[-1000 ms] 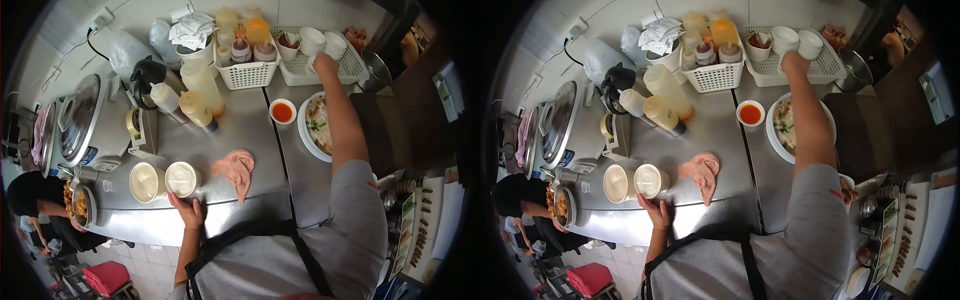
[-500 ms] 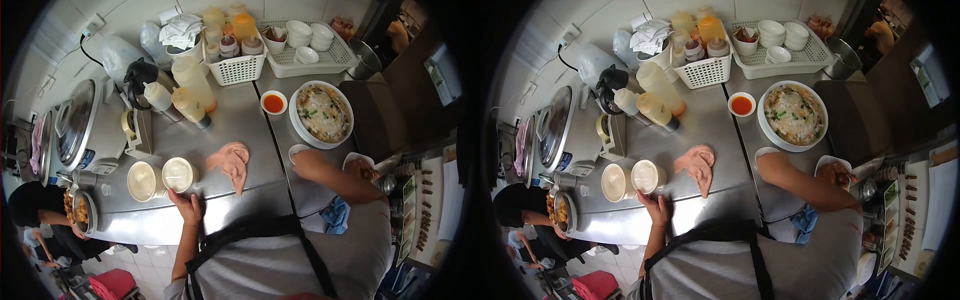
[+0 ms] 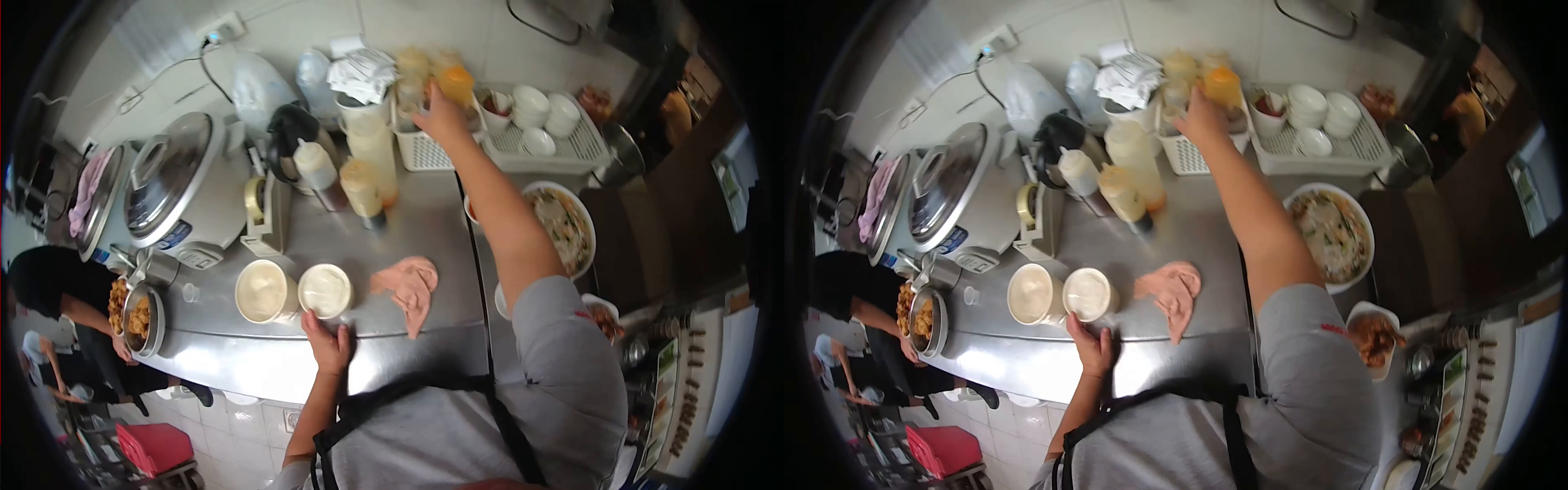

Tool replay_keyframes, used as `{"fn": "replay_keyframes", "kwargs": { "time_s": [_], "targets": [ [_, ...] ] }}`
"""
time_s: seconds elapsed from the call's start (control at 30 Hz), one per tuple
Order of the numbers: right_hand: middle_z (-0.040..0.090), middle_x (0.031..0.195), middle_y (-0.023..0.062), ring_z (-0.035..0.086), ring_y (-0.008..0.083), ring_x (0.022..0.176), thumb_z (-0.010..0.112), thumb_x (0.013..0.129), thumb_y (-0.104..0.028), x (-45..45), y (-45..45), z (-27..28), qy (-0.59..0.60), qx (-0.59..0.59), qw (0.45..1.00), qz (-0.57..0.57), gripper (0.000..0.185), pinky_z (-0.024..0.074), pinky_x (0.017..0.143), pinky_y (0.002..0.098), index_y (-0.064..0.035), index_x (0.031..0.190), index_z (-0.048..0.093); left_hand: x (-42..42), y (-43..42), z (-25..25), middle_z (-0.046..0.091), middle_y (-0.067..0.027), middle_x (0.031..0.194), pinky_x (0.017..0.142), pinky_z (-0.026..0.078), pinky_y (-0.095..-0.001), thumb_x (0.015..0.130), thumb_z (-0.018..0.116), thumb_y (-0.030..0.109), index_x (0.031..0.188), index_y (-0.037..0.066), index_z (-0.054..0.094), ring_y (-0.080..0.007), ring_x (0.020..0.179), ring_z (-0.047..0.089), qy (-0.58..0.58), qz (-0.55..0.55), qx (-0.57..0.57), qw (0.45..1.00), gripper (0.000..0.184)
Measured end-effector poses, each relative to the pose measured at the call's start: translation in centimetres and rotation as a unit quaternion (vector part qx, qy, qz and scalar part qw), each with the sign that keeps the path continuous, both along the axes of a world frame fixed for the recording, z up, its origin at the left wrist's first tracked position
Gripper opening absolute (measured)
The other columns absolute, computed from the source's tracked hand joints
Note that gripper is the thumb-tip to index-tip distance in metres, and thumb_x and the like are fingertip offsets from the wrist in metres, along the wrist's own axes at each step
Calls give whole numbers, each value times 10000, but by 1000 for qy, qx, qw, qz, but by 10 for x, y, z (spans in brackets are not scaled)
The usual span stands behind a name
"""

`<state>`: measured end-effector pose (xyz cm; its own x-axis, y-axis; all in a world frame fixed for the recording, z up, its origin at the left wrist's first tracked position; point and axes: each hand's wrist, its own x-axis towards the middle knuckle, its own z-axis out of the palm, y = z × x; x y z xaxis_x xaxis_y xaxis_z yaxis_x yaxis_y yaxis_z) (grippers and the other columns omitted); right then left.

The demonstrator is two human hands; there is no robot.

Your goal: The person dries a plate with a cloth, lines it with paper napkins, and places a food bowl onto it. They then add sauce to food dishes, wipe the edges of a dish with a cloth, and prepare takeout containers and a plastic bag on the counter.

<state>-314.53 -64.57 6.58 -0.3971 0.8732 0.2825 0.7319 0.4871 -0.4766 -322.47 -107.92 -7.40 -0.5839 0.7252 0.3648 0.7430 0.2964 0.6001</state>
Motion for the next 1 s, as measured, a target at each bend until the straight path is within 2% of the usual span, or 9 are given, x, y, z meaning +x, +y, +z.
{"fn": "replay_keyframes", "kwargs": {
  "time_s": [0.03,0.13,0.27,0.47,0.57,0.63,0.7,0.87,1.0],
  "targets": [
    [470,1121,154,495,296,986,660,649,-269,-7,-1,3,-1,-8,1000,-4,657,406,812,403,-56,1171,323,1,0,4,257,-312,1184,949,221,-453,685,563,115,1233,-52,154,-454,1091,284,-13,-2,-1,1000,703],
    [536,1018,123,506,296,967,691,600,-176,-22,6,-8,17,52,996,-65,592,401,779,421,-113,1087,360,0,0,5,270,-306,1167,925,253,-458,657,578,135,1215,-37,189,-453,1061,313,3,-3,13,1000,701],
    [522,1032,132,507,304,936,664,625,-166,-11,11,-4,76,68,995,-11,617,394,792,412,-104,1152,347,0,-1,8,282,-297,1166,914,276,-443,655,592,167,1187,-45,237,-441,1055,331,7,2,21,1000,674],
    [512,958,178,508,327,867,670,623,-163,46,-41,94,222,227,947,51,625,417,741,399,-64,1153,353,1,1,11,297,-291,1159,896,294,-443,648,599,176,1197,-41,227,-431,1054,341,3,-5,24,1000,698],
    [520,881,141,525,261,758,671,628,-160,81,-83,118,326,159,926,106,647,434,671,347,-55,1171,336,2,0,10,300,-284,1161,901,294,-436,643,599,174,1208,-39,218,-424,1054,344,1,0,24,1000,714],
    [521,822,102,520,201,687,664,635,-146,96,-104,105,340,174,916,123,659,437,623,317,-41,1186,317,2,0,9,301,-280,1163,903,296,-431,642,597,170,1215,-38,214,-421,1054,346,-8,-3,33,999,719],
    [520,781,83,515,187,666,660,636,-137,106,-129,75,333,87,930,129,668,436,602,315,-31,1190,303,2,-1,7,303,-275,1165,904,299,-428,641,596,162,1218,-35,215,-417,1054,348,-17,-8,42,999,720],
    [529,769,95,537,215,695,703,595,-155,124,-191,2,227,-60,961,148,722,441,636,308,-26,1185,308,1,-2,8,306,-263,1166,900,306,-426,639,591,138,1224,-16,226,-404,1053,355,-45,-19,72,996,707],
    [506,957,129,524,224,849,733,554,-152,134,-218,-43,379,-5,915,141,774,426,748,323,-15,1182,303,2,-3,11,307,-257,1163,894,317,-417,638,588,126,1228,-3,229,-403,1045,361,-43,-10,54,998,702]
  ]
}}
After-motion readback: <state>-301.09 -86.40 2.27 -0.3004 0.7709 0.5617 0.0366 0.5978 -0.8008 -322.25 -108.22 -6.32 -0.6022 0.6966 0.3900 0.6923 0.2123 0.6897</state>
